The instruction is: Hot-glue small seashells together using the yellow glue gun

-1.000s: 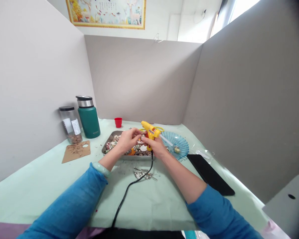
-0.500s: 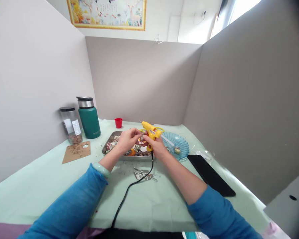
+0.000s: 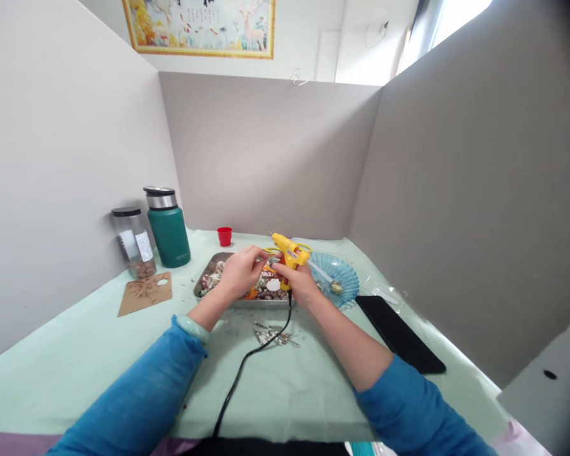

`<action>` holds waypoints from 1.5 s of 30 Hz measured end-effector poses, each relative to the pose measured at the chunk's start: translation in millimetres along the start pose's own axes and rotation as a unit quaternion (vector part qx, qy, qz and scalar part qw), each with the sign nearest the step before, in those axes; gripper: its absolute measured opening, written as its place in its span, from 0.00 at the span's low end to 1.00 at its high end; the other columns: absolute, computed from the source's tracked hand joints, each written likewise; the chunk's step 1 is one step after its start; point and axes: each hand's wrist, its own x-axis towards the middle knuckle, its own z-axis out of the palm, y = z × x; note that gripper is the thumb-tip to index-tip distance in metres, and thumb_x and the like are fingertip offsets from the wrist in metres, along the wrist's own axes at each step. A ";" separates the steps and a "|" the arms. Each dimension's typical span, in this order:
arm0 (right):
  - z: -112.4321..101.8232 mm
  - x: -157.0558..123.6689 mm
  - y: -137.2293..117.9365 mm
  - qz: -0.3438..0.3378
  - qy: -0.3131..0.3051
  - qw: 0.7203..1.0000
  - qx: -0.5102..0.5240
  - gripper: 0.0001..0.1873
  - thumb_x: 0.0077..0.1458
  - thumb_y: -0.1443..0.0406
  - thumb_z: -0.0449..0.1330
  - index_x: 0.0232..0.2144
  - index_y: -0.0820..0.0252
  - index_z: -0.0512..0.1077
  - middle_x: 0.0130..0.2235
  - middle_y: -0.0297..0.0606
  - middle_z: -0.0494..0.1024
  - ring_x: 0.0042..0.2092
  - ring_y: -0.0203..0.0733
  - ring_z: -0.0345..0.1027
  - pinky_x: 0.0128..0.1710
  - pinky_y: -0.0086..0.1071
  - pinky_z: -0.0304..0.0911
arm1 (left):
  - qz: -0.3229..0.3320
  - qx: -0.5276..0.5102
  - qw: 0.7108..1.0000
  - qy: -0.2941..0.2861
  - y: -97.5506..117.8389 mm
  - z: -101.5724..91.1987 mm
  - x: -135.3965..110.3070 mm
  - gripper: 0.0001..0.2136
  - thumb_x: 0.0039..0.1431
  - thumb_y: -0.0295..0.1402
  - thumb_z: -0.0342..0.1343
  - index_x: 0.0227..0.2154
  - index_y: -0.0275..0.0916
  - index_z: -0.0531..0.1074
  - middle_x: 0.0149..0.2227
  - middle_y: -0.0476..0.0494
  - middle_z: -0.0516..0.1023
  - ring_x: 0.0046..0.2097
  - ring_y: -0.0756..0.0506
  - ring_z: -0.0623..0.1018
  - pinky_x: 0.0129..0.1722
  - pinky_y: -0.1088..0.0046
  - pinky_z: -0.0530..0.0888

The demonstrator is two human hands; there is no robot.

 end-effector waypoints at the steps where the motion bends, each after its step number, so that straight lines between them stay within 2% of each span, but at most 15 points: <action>1: 0.4 -0.7 -0.5 0.000 0.000 1.000 -0.001 0.21 0.36 0.61 0.73 0.36 0.57 0.73 0.28 0.28 0.74 0.26 0.32 0.66 0.26 0.27 0.63 | -0.030 -0.025 0.999 -0.012 0.0 0.5 0.4 0.02 0.56 0.29 0.56 0.31 0.40 0.72 0.29 0.46 0.78 0.29 0.47 0.75 0.32 0.72 0.69; 3: 1.2 -1.9 -1.7 -0.003 0.001 1.000 -0.003 0.22 0.35 0.62 0.72 0.36 0.58 0.73 0.28 0.28 0.75 0.27 0.32 0.67 0.28 0.27 0.63 | -0.110 -0.113 0.986 -0.044 0.5 1.8 1.6 0.03 0.57 0.32 0.56 0.30 0.39 0.72 0.24 0.48 0.76 0.26 0.47 0.76 0.30 0.73 0.70; 6: 1.5 -2.5 -2.4 -0.009 0.007 1.000 -0.018 0.22 0.35 0.62 0.71 0.36 0.58 0.72 0.28 0.29 0.74 0.28 0.33 0.67 0.31 0.28 0.63 | -0.206 -0.267 0.938 -0.083 3.1 3.5 3.1 0.09 0.59 0.38 0.56 0.31 0.37 0.71 0.22 0.49 0.75 0.25 0.48 0.78 0.29 0.73 0.73; 8: 0.6 -1.7 -1.3 -0.013 0.006 0.999 -0.039 0.22 0.36 0.62 0.71 0.37 0.58 0.72 0.28 0.29 0.74 0.29 0.35 0.67 0.32 0.29 0.63 | -0.229 -0.320 0.915 -0.090 5.6 4.1 3.4 0.11 0.58 0.40 0.59 0.32 0.36 0.70 0.23 0.49 0.75 0.26 0.48 0.78 0.28 0.73 0.74; 12: -1.5 0.1 1.5 -0.019 -0.024 0.996 -0.079 0.22 0.39 0.60 0.70 0.38 0.57 0.72 0.30 0.30 0.76 0.32 0.37 0.69 0.34 0.31 0.64 | -0.254 -0.341 0.902 -0.080 9.7 3.7 2.8 0.09 0.55 0.33 0.63 0.32 0.35 0.70 0.24 0.50 0.76 0.25 0.50 0.78 0.28 0.74 0.75; 18: -1.4 0.4 1.1 -0.015 -0.029 0.993 -0.118 0.20 0.39 0.59 0.69 0.37 0.57 0.71 0.29 0.30 0.75 0.31 0.39 0.69 0.33 0.32 0.63 | -0.289 -0.381 0.876 -0.061 12.1 2.2 2.2 0.04 0.55 0.23 0.60 0.32 0.33 0.70 0.24 0.50 0.75 0.25 0.51 0.78 0.30 0.74 0.76; 30: 0.4 2.3 2.3 -0.012 -0.035 0.993 -0.116 0.21 0.39 0.57 0.69 0.37 0.58 0.71 0.30 0.31 0.73 0.30 0.37 0.67 0.30 0.32 0.64 | -0.288 -0.396 0.867 -0.093 0.6 9.0 0.4 0.12 0.51 0.30 0.67 0.35 0.33 0.72 0.28 0.46 0.78 0.28 0.49 0.79 0.31 0.70 0.78; 34: 0.6 1.5 0.7 -0.012 -0.031 0.993 -0.114 0.22 0.40 0.57 0.69 0.37 0.58 0.70 0.31 0.32 0.73 0.31 0.38 0.68 0.30 0.32 0.65 | -0.303 -0.396 0.861 -0.100 2.9 7.0 0.0 0.09 0.54 0.28 0.64 0.38 0.32 0.73 0.28 0.45 0.79 0.28 0.49 0.80 0.32 0.71 0.78; 39: 0.9 2.2 2.0 -0.013 -0.036 0.992 -0.119 0.20 0.41 0.57 0.68 0.36 0.57 0.70 0.32 0.33 0.74 0.32 0.39 0.69 0.32 0.33 0.67 | -0.318 -0.364 0.870 -0.097 9.2 5.9 1.0 0.05 0.56 0.23 0.59 0.36 0.33 0.72 0.27 0.46 0.78 0.28 0.49 0.80 0.31 0.72 0.78; 45: -0.7 4.4 6.5 -0.004 -0.042 0.990 -0.133 0.20 0.42 0.57 0.67 0.37 0.57 0.70 0.32 0.32 0.73 0.33 0.39 0.70 0.32 0.33 0.68 | -0.328 -0.353 0.870 -0.105 10.6 6.4 1.2 0.07 0.56 0.18 0.55 0.36 0.33 0.71 0.26 0.46 0.78 0.28 0.48 0.80 0.31 0.71 0.79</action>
